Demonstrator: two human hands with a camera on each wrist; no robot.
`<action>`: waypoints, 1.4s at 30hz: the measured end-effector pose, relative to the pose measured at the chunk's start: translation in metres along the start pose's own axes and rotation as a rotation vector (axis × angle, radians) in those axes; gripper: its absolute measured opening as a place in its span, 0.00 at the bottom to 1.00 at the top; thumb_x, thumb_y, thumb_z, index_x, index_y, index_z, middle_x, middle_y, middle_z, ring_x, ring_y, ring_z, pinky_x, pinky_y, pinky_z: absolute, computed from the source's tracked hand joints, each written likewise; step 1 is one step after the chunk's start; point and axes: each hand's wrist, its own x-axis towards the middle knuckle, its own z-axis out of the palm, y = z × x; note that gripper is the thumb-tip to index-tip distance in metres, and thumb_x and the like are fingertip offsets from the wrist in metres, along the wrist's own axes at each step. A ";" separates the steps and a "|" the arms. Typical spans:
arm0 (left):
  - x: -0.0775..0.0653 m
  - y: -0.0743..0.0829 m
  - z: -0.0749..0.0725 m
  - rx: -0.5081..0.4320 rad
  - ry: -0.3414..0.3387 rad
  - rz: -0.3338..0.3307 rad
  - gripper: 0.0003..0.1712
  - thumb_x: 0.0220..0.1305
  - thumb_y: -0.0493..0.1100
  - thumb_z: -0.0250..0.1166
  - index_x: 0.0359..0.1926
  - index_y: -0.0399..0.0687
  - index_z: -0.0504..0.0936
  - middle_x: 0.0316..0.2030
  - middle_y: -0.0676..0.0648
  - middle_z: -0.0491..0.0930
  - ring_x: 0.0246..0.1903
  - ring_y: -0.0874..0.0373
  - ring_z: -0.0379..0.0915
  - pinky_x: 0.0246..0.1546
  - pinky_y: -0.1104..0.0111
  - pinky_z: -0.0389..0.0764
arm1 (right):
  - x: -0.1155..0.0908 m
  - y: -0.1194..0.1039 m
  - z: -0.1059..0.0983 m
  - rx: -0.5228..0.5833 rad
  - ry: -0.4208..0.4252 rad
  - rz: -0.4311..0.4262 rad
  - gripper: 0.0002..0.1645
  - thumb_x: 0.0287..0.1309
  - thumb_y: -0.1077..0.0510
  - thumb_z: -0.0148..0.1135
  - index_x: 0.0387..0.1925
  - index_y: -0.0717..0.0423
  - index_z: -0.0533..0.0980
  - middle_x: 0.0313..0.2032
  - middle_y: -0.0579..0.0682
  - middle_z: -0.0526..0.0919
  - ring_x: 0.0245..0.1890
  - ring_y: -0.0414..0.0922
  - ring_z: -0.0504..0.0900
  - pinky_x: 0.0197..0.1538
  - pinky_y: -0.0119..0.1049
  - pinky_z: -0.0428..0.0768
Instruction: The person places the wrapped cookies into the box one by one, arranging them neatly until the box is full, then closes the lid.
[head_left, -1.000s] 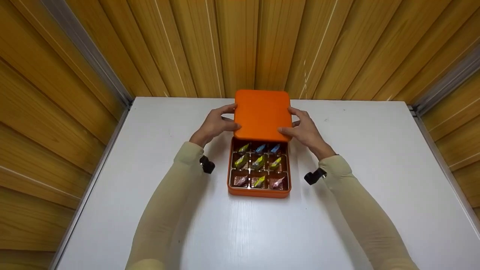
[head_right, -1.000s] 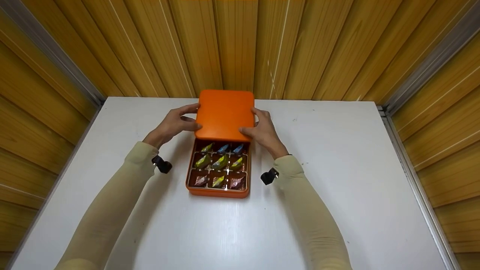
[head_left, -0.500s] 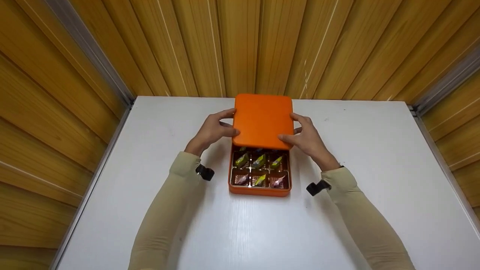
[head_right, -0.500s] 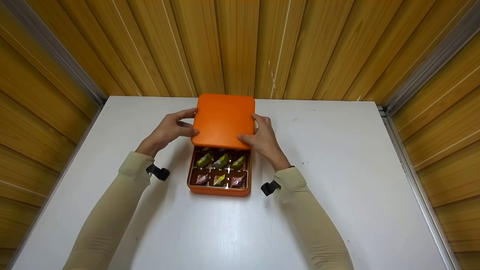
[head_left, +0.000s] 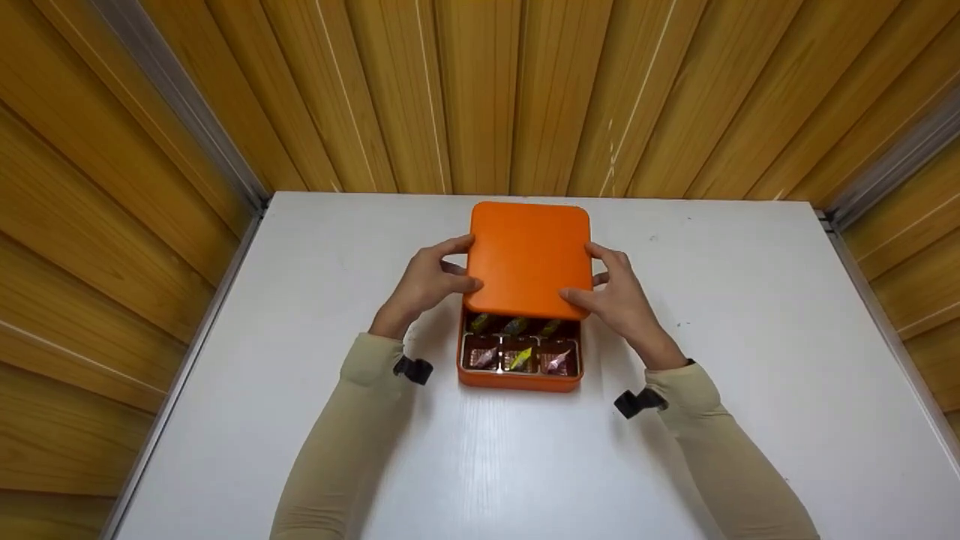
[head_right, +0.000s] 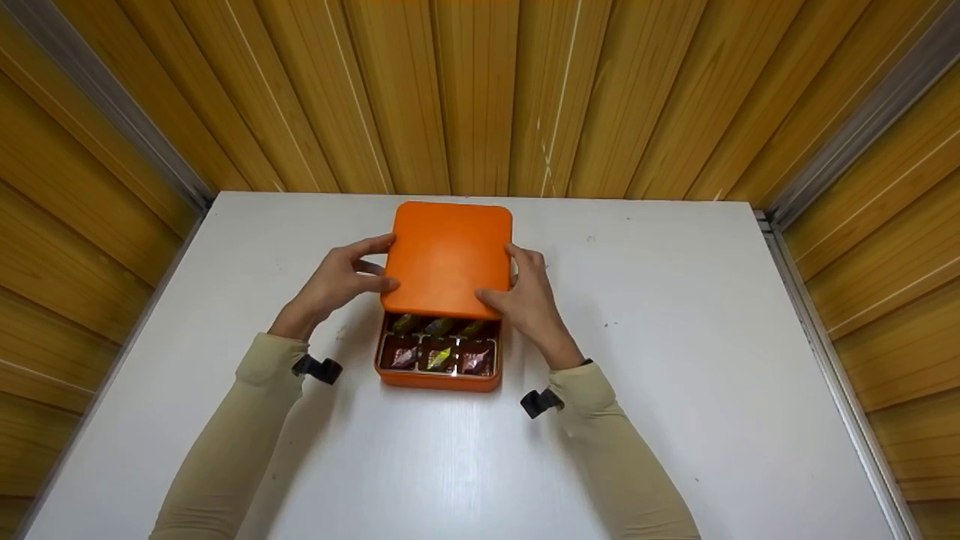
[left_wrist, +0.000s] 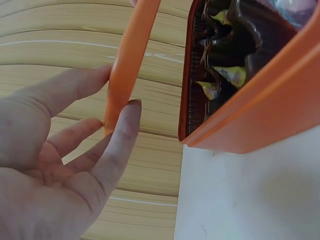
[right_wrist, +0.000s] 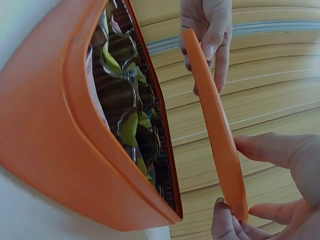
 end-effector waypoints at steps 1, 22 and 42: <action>-0.002 0.000 0.001 0.005 0.005 -0.002 0.48 0.59 0.33 0.79 0.79 0.49 0.70 0.70 0.44 0.75 0.50 0.51 0.85 0.50 0.61 0.86 | -0.002 0.000 0.001 0.001 0.002 -0.001 0.57 0.60 0.54 0.79 0.82 0.60 0.57 0.76 0.61 0.58 0.58 0.58 0.72 0.42 0.33 0.78; -0.035 -0.010 0.016 0.025 0.008 -0.022 0.47 0.59 0.32 0.79 0.78 0.47 0.72 0.70 0.44 0.75 0.49 0.51 0.85 0.47 0.62 0.86 | -0.037 0.008 0.013 -0.048 -0.007 -0.003 0.56 0.61 0.55 0.79 0.81 0.63 0.58 0.75 0.65 0.58 0.56 0.59 0.74 0.45 0.37 0.79; -0.058 -0.016 0.028 0.155 0.049 -0.076 0.45 0.58 0.33 0.80 0.76 0.46 0.75 0.69 0.45 0.77 0.50 0.49 0.82 0.44 0.61 0.85 | -0.058 0.015 0.027 -0.078 -0.017 0.024 0.54 0.62 0.55 0.79 0.80 0.64 0.59 0.73 0.64 0.63 0.56 0.58 0.74 0.48 0.43 0.80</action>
